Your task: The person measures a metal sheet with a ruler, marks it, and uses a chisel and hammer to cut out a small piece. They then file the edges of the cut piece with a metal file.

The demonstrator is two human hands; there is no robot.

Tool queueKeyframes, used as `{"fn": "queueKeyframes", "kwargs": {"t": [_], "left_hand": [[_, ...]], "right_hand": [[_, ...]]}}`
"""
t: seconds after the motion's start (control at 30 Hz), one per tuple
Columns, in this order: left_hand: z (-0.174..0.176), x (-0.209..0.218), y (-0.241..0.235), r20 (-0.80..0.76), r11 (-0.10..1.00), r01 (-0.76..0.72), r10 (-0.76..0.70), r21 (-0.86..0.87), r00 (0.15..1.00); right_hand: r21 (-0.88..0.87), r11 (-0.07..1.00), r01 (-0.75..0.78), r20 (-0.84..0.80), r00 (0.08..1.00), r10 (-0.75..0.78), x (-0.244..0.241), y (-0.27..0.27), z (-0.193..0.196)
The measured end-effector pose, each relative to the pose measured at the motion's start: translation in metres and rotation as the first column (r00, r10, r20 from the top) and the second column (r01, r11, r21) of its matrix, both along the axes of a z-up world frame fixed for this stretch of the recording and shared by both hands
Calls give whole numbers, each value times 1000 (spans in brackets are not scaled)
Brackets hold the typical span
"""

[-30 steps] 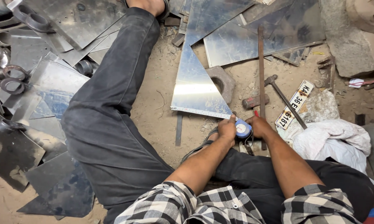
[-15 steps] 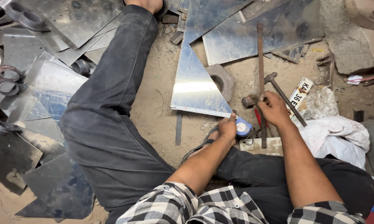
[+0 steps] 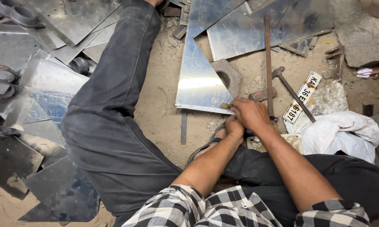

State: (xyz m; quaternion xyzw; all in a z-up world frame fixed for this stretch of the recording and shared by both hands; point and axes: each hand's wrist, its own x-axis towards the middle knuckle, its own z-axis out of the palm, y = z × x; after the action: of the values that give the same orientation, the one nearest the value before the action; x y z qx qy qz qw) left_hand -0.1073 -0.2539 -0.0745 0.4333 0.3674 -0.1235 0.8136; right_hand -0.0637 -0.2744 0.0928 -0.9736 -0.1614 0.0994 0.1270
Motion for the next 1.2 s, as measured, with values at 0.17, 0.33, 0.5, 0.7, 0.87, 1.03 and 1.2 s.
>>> {"fn": "queueKeyframes", "kwargs": {"t": [0.17, 0.33, 0.5, 0.7, 0.87, 1.03, 1.2], "left_hand": [[-9, -1, 0, 13, 990, -64, 66, -124, 998], [-12, -3, -3, 60, 985, -65, 76, -162, 995], [4, -1, 4, 22, 993, -39, 42, -113, 999], [-1, -1, 2, 7, 995, -14, 15, -95, 1000], [-6, -3, -2, 53, 993, -41, 46, -108, 998], [5, -1, 5, 37, 994, -35, 39, -104, 999], [6, -1, 9, -29, 979, 18, -25, -205, 999]], "right_hand": [[-137, 991, -6, -20, 1000, 3, -4, 11, 6], [-158, 987, -14, -6, 1000, 13, -4, 8, -5], [-158, 987, -6, -20, 1000, 2, -4, 12, -2], [-146, 989, -10, -14, 1000, 8, -3, 12, -4], [-133, 991, -22, 1, 1000, 22, -3, 11, -5], [-220, 976, -3, -29, 1000, -3, -4, 17, -8], [-233, 970, 68, -6, 997, -71, -3, 22, -13]]}}
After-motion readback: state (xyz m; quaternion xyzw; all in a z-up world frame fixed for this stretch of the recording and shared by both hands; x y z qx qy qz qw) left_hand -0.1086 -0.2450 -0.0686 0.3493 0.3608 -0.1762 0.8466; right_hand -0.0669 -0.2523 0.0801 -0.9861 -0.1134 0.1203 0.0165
